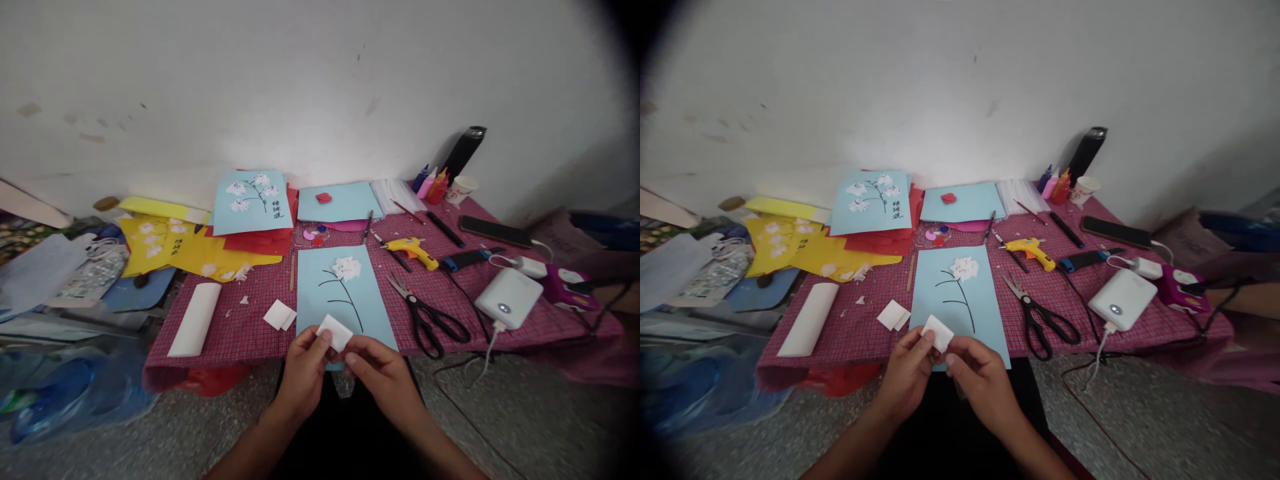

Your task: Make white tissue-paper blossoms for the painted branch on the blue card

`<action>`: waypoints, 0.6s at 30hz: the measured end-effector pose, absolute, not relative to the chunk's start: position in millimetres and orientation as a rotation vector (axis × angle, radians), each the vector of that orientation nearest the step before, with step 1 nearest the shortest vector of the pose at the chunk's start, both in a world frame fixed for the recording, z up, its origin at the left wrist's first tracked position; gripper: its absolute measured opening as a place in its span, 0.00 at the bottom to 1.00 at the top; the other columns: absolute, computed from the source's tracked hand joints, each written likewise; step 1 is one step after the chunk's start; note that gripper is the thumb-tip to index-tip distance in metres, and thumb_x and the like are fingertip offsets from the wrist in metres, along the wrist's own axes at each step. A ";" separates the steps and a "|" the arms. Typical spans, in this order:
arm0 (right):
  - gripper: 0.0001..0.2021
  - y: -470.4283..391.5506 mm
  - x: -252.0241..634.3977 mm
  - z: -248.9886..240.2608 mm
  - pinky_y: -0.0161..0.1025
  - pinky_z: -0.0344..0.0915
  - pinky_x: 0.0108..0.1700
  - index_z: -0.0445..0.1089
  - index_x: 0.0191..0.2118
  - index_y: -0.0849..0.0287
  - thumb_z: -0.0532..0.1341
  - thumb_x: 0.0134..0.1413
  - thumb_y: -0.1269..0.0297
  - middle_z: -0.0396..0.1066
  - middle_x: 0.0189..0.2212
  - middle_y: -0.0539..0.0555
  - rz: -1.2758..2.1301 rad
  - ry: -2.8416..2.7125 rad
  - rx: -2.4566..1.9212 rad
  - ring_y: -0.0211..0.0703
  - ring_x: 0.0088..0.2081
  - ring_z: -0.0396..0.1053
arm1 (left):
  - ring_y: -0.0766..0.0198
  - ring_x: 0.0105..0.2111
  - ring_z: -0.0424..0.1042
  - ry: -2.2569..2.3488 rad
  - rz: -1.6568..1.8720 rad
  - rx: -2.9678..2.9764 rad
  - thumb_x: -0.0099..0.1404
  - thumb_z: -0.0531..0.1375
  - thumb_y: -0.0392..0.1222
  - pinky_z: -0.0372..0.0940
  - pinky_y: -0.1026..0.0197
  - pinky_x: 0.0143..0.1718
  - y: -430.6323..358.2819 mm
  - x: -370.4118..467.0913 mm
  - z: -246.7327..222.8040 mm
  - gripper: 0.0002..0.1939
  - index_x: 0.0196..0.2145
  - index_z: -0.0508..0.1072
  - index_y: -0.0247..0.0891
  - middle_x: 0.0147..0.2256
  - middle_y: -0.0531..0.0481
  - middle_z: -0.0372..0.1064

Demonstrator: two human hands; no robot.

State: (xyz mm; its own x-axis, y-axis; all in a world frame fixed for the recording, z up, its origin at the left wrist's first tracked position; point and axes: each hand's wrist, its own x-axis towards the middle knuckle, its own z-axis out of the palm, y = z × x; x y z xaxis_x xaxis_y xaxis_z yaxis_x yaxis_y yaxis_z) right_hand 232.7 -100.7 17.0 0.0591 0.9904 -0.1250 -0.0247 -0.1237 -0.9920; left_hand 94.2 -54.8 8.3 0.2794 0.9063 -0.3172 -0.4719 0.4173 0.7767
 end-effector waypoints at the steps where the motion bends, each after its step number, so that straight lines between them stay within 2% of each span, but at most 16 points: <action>1: 0.11 -102.3 247.3 17.2 0.41 0.65 0.41 0.73 0.42 0.56 0.60 0.57 0.58 0.74 0.38 0.55 1.131 -1.166 -1.388 0.47 0.38 0.70 | 0.71 0.25 0.64 0.836 1.004 0.579 0.61 0.62 0.43 0.60 0.66 0.27 -52.7 92.5 9.3 0.09 0.31 0.70 0.33 0.26 0.53 0.65; 3: 0.13 -103.9 285.9 15.3 0.45 0.62 0.49 0.72 0.46 0.54 0.59 0.56 0.59 0.72 0.45 0.57 0.746 -1.335 -1.604 0.51 0.45 0.69 | 0.70 0.24 0.65 0.816 0.981 0.495 0.60 0.63 0.44 0.60 0.65 0.25 -47.6 88.3 11.8 0.10 0.32 0.69 0.34 0.27 0.53 0.65; 5: 0.15 -103.4 329.1 10.7 0.50 0.59 0.53 0.71 0.47 0.57 0.59 0.54 0.59 0.71 0.46 0.60 0.338 -1.519 -1.833 0.56 0.49 0.67 | 0.70 0.24 0.66 0.788 0.935 0.407 0.59 0.64 0.44 0.59 0.66 0.23 -41.9 84.0 14.6 0.11 0.33 0.67 0.35 0.27 0.53 0.65; 7: 0.19 -102.2 364.9 5.0 0.54 0.60 0.51 0.69 0.49 0.61 0.59 0.53 0.58 0.71 0.45 0.63 0.131 -1.692 -2.069 0.60 0.48 0.67 | 0.70 0.24 0.66 0.757 0.889 0.314 0.59 0.64 0.43 0.59 0.67 0.23 -36.4 80.5 17.3 0.11 0.33 0.66 0.36 0.27 0.53 0.65; 9: 0.20 -101.5 385.1 0.2 0.53 0.63 0.46 0.68 0.50 0.63 0.57 0.54 0.56 0.71 0.41 0.64 0.042 -1.827 -2.237 0.60 0.42 0.69 | 0.71 0.23 0.66 0.731 0.845 0.217 0.60 0.63 0.42 0.58 0.69 0.23 -31.8 78.6 19.5 0.10 0.34 0.65 0.37 0.27 0.53 0.65; 11: 0.21 -101.2 389.9 -2.3 0.50 0.64 0.41 0.68 0.50 0.62 0.57 0.55 0.55 0.71 0.43 0.64 -0.008 -1.924 -2.305 0.58 0.39 0.70 | 0.72 0.23 0.65 0.714 0.811 0.145 0.62 0.61 0.42 0.58 0.69 0.22 -28.6 77.8 21.0 0.08 0.35 0.64 0.37 0.26 0.53 0.65; 14: 0.21 -100.7 383.3 -2.0 0.47 0.64 0.36 0.67 0.50 0.61 0.56 0.56 0.52 0.70 0.43 0.65 -0.068 -1.999 -2.354 0.56 0.36 0.71 | 0.72 0.22 0.63 0.704 0.789 0.096 0.64 0.59 0.42 0.58 0.70 0.21 -26.7 77.3 22.2 0.07 0.34 0.64 0.37 0.26 0.53 0.64; 18: 0.23 -100.1 380.3 -0.1 0.45 0.61 0.31 0.67 0.50 0.61 0.56 0.55 0.49 0.72 0.36 0.64 -0.072 -2.066 -2.410 0.57 0.33 0.72 | 0.71 0.21 0.63 0.696 0.797 0.088 0.64 0.58 0.42 0.58 0.70 0.21 -26.3 75.5 21.8 0.07 0.34 0.63 0.37 0.26 0.53 0.63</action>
